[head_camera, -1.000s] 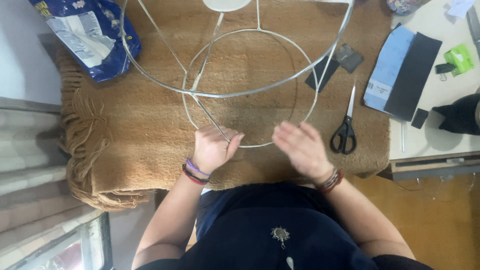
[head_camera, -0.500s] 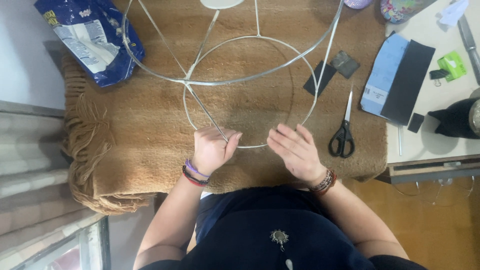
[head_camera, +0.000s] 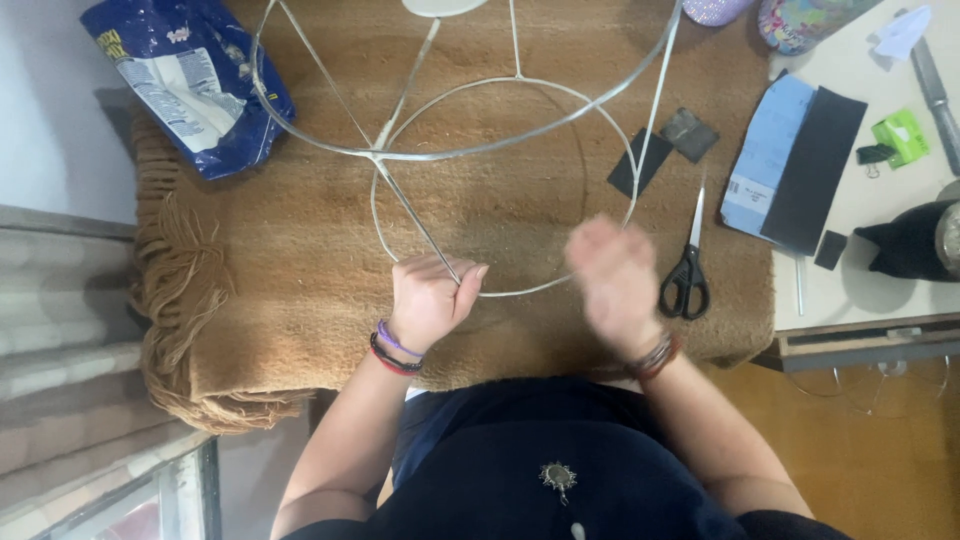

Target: The person sands a white metal wire frame using a sanding block, moving along the outer rim and inner spokes. The person rotates the frame to reach different sections and continues sanding until the end of the clip.

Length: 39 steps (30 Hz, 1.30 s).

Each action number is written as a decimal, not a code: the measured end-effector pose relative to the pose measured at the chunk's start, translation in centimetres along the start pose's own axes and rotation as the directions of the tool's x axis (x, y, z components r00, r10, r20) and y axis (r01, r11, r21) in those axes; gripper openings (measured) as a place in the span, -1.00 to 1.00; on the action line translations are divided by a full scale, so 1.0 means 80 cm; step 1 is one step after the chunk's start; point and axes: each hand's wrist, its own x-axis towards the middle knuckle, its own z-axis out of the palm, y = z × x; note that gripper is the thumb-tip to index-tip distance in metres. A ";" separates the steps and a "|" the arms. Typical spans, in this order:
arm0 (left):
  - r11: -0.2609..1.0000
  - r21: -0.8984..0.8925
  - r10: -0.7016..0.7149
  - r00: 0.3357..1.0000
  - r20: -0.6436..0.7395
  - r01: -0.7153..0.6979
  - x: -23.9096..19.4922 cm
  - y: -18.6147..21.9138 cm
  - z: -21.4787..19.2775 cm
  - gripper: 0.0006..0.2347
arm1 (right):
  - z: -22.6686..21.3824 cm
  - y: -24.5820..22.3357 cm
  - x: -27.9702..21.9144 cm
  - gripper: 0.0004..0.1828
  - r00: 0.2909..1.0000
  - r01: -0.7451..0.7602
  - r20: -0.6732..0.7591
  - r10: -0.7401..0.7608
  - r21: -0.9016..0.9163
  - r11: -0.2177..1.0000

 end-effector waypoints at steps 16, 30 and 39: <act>0.991 0.135 0.004 0.996 0.088 -0.016 -0.003 0.006 0.010 -0.70 | -0.027 0.043 -0.006 -0.61 0.948 0.144 0.275 -0.163 0.087 0.986; 0.981 0.193 -0.003 0.999 0.044 -0.006 0.025 0.041 0.039 -0.67 | -0.032 -0.046 0.046 -0.69 0.975 0.146 0.160 -0.153 0.056 0.988; 0.913 0.375 -0.185 0.982 0.028 0.161 0.046 0.075 0.050 -0.74 | -0.037 -0.023 0.027 -0.67 0.975 0.173 0.141 -0.171 0.004 0.985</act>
